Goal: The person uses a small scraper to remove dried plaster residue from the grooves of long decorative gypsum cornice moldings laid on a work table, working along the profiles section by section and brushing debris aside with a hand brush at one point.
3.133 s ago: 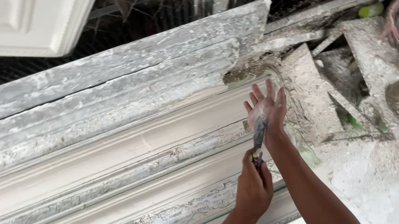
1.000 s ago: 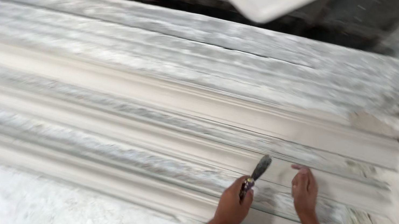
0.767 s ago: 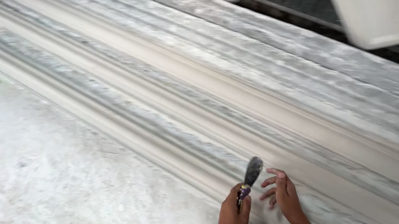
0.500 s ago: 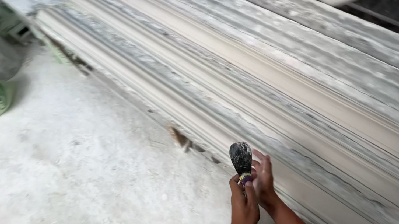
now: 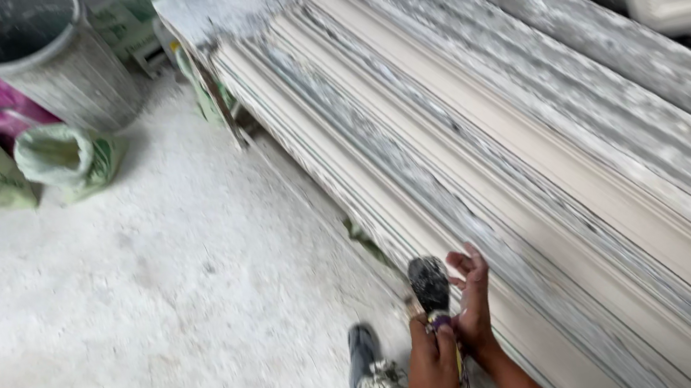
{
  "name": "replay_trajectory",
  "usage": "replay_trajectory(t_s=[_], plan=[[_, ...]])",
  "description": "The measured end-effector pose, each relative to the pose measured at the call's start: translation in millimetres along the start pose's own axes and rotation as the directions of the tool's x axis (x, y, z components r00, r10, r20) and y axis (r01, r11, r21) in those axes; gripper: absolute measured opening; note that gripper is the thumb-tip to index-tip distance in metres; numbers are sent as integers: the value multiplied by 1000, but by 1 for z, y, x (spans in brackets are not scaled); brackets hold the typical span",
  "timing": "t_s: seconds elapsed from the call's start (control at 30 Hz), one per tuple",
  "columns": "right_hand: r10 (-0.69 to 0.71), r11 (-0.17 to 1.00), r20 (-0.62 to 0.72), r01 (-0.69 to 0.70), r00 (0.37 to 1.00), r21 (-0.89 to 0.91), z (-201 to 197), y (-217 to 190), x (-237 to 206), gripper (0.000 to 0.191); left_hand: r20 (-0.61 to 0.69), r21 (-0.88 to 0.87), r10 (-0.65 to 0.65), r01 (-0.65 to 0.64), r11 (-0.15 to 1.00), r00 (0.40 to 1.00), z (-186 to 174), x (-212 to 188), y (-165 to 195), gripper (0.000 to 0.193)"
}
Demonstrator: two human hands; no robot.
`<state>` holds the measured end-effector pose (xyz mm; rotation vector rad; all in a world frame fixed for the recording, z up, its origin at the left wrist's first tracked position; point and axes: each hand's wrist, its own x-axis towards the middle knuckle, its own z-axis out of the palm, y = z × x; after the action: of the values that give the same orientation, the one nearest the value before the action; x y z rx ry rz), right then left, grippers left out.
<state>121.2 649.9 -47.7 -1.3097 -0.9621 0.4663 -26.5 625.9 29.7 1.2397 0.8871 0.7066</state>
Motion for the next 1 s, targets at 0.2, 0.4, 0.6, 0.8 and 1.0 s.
replay_trajectory(t_s=[0.2,0.4,0.6,0.8,1.0], plan=[[232,970,8,-232,973,71,97,33,152,54,60,-147,2,7,989,998,-136,148,61,38],[346,888,93,-294,934,-354,96,63,247,46,-57,-62,-169,165,984,984,-205,302,99,53],[526,834,-94,-535,845,-137,140,97,312,35,-76,-39,-322,320,947,944,-262,477,74,47],[743,499,-479,-864,468,-71,181,105,345,44,-41,283,136,-119,952,990,-333,671,63,54],[666,594,-626,-797,406,115,184,129,343,37,-17,594,294,-227,772,956,-381,831,58,60]])
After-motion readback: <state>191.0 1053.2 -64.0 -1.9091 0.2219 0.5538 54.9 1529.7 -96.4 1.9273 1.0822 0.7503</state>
